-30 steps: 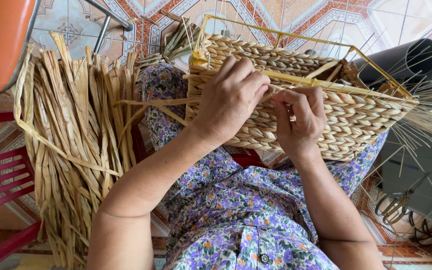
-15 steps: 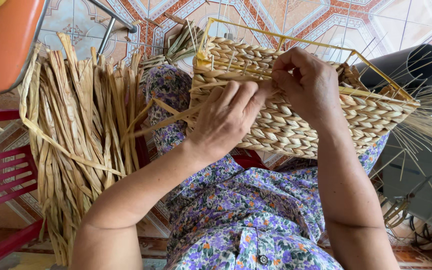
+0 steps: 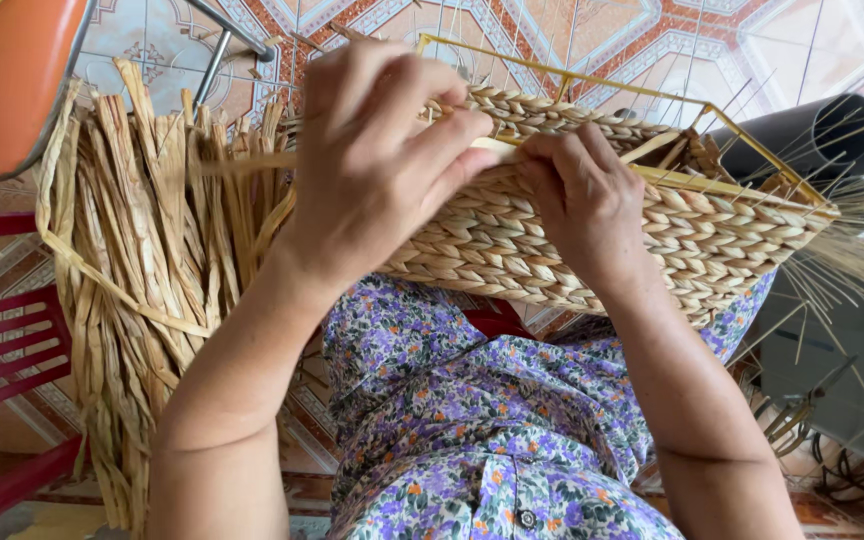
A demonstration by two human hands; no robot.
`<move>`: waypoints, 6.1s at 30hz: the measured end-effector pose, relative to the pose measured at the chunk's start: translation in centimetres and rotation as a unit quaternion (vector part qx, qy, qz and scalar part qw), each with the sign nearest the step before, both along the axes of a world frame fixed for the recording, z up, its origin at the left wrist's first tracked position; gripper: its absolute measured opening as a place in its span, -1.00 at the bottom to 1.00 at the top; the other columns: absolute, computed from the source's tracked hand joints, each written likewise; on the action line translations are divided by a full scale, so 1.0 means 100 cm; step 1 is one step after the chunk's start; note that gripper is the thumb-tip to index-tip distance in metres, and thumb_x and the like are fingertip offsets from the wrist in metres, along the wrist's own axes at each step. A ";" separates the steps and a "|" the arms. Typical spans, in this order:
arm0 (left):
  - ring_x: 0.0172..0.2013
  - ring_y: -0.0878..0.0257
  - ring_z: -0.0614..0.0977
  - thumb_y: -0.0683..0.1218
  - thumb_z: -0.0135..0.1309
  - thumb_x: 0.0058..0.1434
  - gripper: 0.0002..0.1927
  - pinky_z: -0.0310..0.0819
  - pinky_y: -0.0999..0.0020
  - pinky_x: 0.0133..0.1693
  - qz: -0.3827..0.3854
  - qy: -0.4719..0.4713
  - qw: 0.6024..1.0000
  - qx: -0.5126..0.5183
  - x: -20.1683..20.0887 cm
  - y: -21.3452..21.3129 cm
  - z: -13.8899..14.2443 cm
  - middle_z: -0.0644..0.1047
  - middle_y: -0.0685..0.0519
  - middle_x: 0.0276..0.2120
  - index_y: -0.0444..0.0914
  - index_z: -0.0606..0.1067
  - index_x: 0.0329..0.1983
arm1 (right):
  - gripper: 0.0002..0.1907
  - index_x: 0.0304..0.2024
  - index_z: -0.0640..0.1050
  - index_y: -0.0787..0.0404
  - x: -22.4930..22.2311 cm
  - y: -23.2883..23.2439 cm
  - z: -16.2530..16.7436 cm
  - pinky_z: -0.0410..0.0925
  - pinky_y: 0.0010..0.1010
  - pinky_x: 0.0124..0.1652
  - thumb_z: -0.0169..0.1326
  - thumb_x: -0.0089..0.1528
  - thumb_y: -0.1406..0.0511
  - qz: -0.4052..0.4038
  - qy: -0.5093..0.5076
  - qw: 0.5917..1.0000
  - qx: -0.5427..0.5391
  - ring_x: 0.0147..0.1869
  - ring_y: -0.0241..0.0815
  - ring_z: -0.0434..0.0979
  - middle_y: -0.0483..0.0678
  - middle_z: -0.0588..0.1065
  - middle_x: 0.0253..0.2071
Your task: The person weaves a rectangular basket using dried palm leaves, interlacing them through a metal frame. They repeatedly pull new leaves from a bundle, thread them through the existing weave, and trim excess material with scissors.
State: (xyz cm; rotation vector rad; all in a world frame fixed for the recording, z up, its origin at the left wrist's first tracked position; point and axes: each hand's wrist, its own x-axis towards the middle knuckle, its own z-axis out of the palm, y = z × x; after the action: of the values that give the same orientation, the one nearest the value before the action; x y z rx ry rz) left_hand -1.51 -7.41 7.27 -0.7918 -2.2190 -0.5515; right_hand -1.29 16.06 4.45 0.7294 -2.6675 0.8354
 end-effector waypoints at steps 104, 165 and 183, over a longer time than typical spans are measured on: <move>-0.46 0.35 0.68 -0.08 0.26 0.36 -0.81 0.51 0.47 -0.47 0.090 -0.178 0.972 0.123 0.029 0.005 -0.070 0.69 0.13 -0.34 -0.04 0.54 0.00 | -0.92 -0.10 0.51 0.25 -0.011 -0.023 0.000 0.49 -0.36 -0.23 0.15 0.39 0.46 0.054 -0.030 0.996 -0.070 -0.20 -0.14 0.66 -0.04 0.56 -0.21; -0.24 0.24 0.50 0.07 0.43 0.18 -0.71 0.43 0.42 -0.29 0.126 -0.161 0.979 0.010 0.019 -0.035 -0.060 0.41 0.14 -0.26 -0.13 0.56 -0.28 | -0.84 -0.08 0.48 0.23 -0.005 -0.044 -0.006 0.45 -0.31 -0.23 0.17 0.36 0.49 0.053 -0.015 0.994 -0.091 -0.16 -0.09 0.60 -0.02 0.52 -0.13; -0.08 0.21 0.55 -0.21 0.28 0.31 -0.80 0.65 0.38 0.02 0.067 -0.092 0.993 -0.038 0.022 0.008 -0.062 0.44 0.02 -0.11 -0.29 0.46 -0.12 | -0.89 -0.15 0.54 0.31 -0.021 -0.042 -0.004 0.50 -0.56 -0.33 0.24 0.33 0.48 0.037 -0.136 0.977 -0.159 -0.27 -0.37 0.64 -0.07 0.61 -0.28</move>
State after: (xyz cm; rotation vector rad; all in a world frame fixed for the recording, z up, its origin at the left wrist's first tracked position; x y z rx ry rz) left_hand 0.68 -6.60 1.08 -0.6462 -2.4545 -0.4945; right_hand -3.39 11.90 4.01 0.6787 -2.6462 1.4342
